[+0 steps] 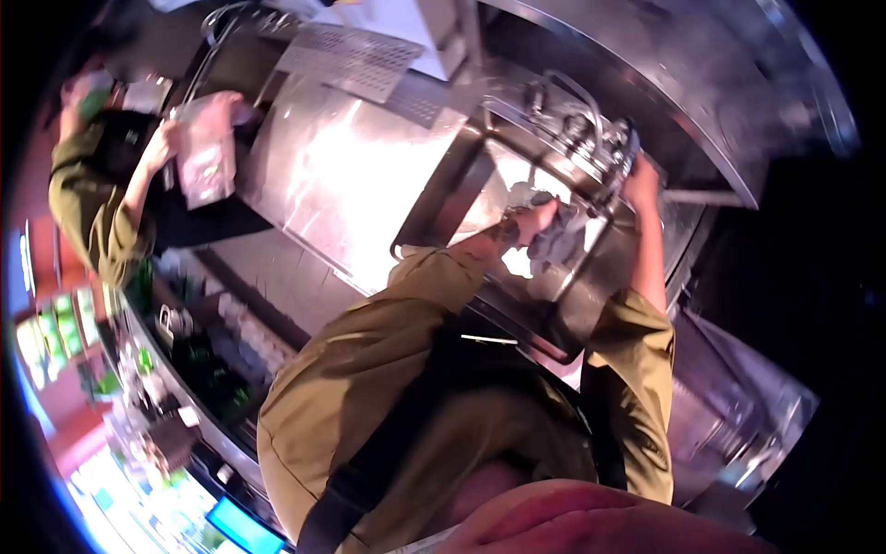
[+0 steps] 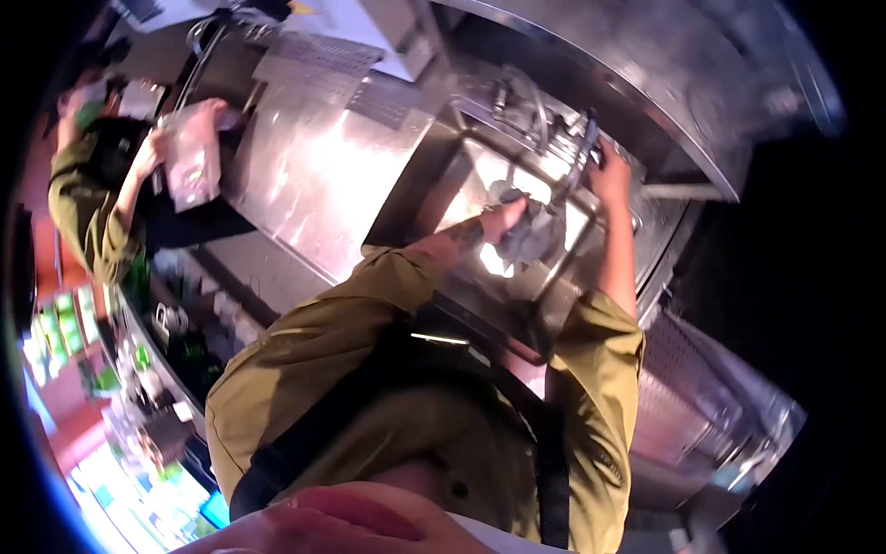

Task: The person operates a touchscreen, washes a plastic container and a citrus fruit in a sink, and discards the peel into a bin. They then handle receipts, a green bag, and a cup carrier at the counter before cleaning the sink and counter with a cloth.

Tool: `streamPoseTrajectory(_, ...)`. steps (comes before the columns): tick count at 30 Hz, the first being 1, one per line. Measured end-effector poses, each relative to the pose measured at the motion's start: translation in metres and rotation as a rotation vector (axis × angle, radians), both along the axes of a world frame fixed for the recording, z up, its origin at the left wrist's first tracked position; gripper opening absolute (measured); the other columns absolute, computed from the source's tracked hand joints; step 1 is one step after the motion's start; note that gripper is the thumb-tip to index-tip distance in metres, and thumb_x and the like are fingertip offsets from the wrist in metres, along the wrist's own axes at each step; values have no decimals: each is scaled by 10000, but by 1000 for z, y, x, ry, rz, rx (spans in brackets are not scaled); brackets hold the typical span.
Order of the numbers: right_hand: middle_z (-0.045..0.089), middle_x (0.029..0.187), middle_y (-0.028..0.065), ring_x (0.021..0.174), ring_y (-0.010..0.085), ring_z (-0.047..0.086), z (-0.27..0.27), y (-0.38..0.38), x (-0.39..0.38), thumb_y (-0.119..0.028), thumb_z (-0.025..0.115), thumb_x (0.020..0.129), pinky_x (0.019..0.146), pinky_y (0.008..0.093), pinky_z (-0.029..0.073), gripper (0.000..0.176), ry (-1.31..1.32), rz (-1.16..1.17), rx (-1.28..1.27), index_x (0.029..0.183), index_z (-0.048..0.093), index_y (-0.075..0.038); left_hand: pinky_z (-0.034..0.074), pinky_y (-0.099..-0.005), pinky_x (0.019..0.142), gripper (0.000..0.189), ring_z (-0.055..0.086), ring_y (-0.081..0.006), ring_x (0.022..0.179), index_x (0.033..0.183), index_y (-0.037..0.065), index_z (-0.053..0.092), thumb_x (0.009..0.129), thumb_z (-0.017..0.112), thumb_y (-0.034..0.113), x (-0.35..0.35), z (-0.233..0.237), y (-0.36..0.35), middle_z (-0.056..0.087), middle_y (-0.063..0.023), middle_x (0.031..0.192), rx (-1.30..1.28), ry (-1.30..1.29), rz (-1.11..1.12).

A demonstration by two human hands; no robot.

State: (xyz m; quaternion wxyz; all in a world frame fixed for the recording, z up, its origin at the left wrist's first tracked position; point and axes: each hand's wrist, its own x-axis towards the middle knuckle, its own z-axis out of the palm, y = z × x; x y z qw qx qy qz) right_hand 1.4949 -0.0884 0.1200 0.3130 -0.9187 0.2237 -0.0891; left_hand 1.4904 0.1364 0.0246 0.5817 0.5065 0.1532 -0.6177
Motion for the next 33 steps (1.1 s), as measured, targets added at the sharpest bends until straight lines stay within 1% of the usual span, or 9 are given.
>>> streamPoseTrajectory(6,605,1112,171,1002,245,598,19,57,-41,-99,605,837,882,328,446,378,-424,-284,109,1193,529,2,463,-416,760,384,598,-310,913,1066,65,576,879,509,393,-30,-36,-10,624,-216,867,297,-1180,-313)
streamPoseTrajectory(10,592,1011,65,890,170,555,-80,115,-105,-249,561,886,811,282,437,302,-134,-763,1031,1073,568,-12,483,-407,704,470,622,-356,831,1252,66,455,821,571,212,-40,44,2,622,-211,899,104,-1093,-83)
streamPoseTrajectory(11,587,940,40,845,178,561,-15,147,-90,-297,526,897,779,296,444,297,-126,-972,1513,1030,574,-36,482,-394,697,461,627,-345,845,1224,49,483,806,576,221,-52,34,4,622,-217,903,70,-1188,-98)
streamPoseTrajectory(12,586,935,38,841,179,561,-21,148,-94,-293,524,899,776,300,445,288,-120,-959,1574,1027,575,-41,469,-381,747,475,608,-343,910,1225,35,471,788,568,196,-45,70,8,592,-241,991,31,-1119,-537)
streamPoseTrajectory(16,581,913,29,827,185,561,-80,145,-100,-278,515,905,767,317,449,255,-108,-855,1815,1017,579,-58,427,-295,823,440,564,-189,948,1193,68,501,783,598,198,-49,39,24,588,-74,1045,-303,-456,-53)
streamPoseTrajectory(22,594,1032,248,978,384,572,-48,177,-95,-151,478,864,842,415,438,350,283,-112,375,1150,480,50,473,-340,685,273,582,-187,714,942,62,605,775,607,279,8,15,3,628,-63,852,-267,130,51)
streamPoseTrajectory(25,583,926,302,931,433,561,0,173,-113,-33,474,769,811,445,445,276,502,10,220,1013,585,31,480,-345,695,373,623,-234,770,1029,50,606,676,651,164,27,-28,12,651,-97,850,-678,-1288,-622)
streamPoseTrajectory(32,552,631,214,609,285,620,72,125,-157,66,490,647,581,352,460,242,335,162,106,842,619,3,479,-295,704,400,618,-201,800,992,51,631,631,703,207,15,-78,7,646,-85,876,-509,-1431,-623)
streamPoseTrajectory(33,530,604,190,553,229,580,84,121,-155,70,519,620,564,324,452,267,254,205,99,853,627,0,468,-358,751,448,591,-229,880,1049,68,604,680,678,310,12,-106,0,627,-99,958,-484,-724,-553)
